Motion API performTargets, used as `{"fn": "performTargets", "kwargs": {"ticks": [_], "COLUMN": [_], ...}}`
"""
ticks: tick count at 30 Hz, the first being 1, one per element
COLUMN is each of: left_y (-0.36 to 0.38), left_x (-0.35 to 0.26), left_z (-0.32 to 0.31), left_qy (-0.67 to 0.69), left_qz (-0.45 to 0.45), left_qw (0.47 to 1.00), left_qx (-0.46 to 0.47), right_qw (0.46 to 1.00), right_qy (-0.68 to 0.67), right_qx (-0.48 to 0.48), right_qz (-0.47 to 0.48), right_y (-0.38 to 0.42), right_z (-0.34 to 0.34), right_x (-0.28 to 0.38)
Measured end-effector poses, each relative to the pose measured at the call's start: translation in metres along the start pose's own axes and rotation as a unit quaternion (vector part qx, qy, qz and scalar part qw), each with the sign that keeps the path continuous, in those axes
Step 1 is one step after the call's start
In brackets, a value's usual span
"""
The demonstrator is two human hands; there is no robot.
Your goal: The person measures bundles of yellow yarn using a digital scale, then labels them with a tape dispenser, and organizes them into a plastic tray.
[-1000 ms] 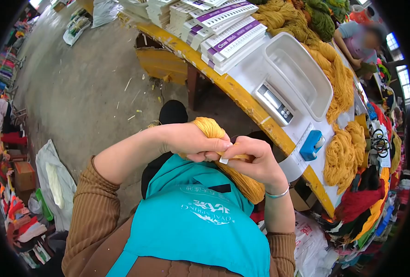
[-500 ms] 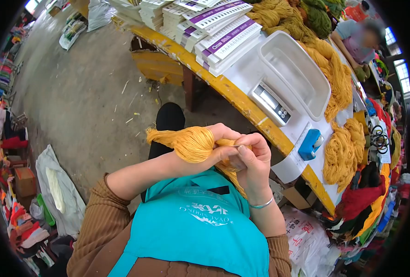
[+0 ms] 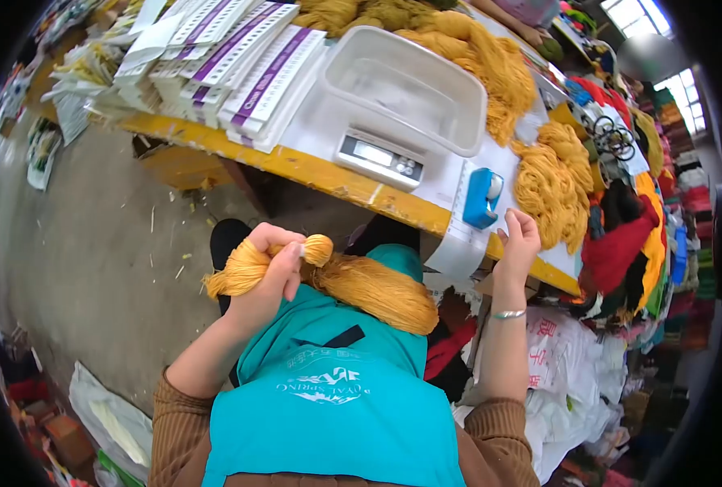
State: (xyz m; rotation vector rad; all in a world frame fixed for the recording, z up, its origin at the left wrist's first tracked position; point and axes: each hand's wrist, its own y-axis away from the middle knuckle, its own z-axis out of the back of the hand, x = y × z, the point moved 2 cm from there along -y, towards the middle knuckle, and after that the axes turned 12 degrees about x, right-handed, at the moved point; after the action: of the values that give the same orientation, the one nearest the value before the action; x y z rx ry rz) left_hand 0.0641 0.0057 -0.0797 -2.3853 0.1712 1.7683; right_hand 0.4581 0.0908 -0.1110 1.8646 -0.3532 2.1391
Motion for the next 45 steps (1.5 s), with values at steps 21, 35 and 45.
{"fn": "performTargets", "kwargs": {"ticks": [21,35,45], "left_y": [0.007,0.004,-0.008], "left_x": [0.014,0.006,-0.005], "left_z": [0.007,0.003,0.001], "left_qy": [-0.033,0.013,0.160], "left_qz": [-0.003,0.024,0.132], "left_qw": [0.999,1.000,0.978], "left_qx": [0.019,-0.002,-0.003], "right_qw": [0.971,0.997,0.954], "right_qy": [-0.156,-0.075,-0.156], "right_qx": [0.073,0.016,0.255], "right_qz": [-0.163,-0.016,0.021], "right_y": [-0.018,-0.013,0.116], "right_z": [-0.014,-0.015,-0.120], "right_x": [0.006,-0.063,0.064]}}
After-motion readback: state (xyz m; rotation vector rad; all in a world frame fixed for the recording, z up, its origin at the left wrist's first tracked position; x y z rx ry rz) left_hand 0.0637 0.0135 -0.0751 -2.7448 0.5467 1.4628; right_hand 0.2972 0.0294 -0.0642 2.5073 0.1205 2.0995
